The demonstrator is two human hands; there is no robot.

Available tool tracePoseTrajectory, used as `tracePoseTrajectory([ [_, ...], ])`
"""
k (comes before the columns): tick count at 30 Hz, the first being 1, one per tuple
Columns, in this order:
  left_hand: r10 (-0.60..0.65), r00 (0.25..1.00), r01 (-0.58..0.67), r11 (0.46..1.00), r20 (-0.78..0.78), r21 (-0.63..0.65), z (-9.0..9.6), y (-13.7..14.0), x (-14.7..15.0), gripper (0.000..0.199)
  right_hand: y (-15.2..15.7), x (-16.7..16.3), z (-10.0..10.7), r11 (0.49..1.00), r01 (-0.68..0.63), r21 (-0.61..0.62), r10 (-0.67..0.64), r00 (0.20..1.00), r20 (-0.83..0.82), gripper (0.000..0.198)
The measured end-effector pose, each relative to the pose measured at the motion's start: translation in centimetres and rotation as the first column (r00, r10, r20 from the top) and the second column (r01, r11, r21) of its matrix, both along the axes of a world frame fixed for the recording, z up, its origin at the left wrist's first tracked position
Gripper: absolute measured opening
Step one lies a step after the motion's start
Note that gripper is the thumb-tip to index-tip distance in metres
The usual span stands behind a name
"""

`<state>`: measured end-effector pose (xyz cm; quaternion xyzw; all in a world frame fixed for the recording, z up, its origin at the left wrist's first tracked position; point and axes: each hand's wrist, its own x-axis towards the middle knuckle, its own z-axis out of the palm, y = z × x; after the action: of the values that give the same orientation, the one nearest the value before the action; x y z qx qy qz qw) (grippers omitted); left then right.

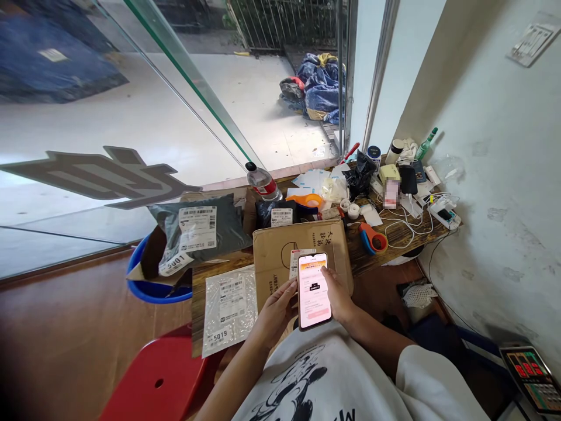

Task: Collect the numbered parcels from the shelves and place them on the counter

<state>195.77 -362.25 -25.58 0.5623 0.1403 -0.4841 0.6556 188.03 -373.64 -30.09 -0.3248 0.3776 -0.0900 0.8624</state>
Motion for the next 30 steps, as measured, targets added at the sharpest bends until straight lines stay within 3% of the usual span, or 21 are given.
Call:
tracePoseTrajectory([
  [7,-0.044,0.999,0.045,0.999,0.020,-0.016,-0.3,0.2,0.3,0.070,0.1,0.1,0.2,1.000,0.002,-0.013,-0.003,1.000,-0.019,0.059],
  [13,-0.080,0.996,0.076,0.994,-0.040,-0.083,-1.1,1.0,-0.5,0.086,0.3,0.2,1.0,1.000,-0.006,0.028,0.006,1.000,0.013,0.057],
  [17,-0.230,0.961,0.178,0.939,-0.153,-0.293,0.5,2.4,-1.3,0.101,0.6,-0.5,3.3,0.980,-0.074,-0.187,0.085,0.995,0.052,0.049],
  [19,-0.262,0.956,0.208,0.922,-0.132,-0.327,1.4,3.2,-1.6,0.109,0.5,-1.1,4.6,0.927,-0.133,-0.351,0.167,0.984,0.067,0.039],
  [22,-0.204,0.976,0.171,0.937,-0.078,-0.303,2.3,4.0,-1.9,0.112,-0.3,-1.8,6.1,0.814,-0.187,-0.550,0.268,0.961,0.069,0.034],
  [24,-0.164,0.985,0.140,0.940,-0.055,-0.310,2.8,4.3,-2.1,0.103,-0.9,-1.9,6.5,0.780,-0.238,-0.579,0.336,0.939,0.067,0.034],
  [26,-0.141,0.989,0.116,0.934,-0.051,-0.337,3.2,4.5,-2.3,0.097,-1.2,-1.8,6.6,0.777,-0.284,-0.561,0.388,0.919,0.072,0.031],
  [30,-0.171,0.983,0.139,0.925,-0.062,-0.353,3.0,4.6,-2.4,0.107,-1.0,-1.2,6.3,0.784,-0.259,-0.564,0.367,0.926,0.084,0.027],
])
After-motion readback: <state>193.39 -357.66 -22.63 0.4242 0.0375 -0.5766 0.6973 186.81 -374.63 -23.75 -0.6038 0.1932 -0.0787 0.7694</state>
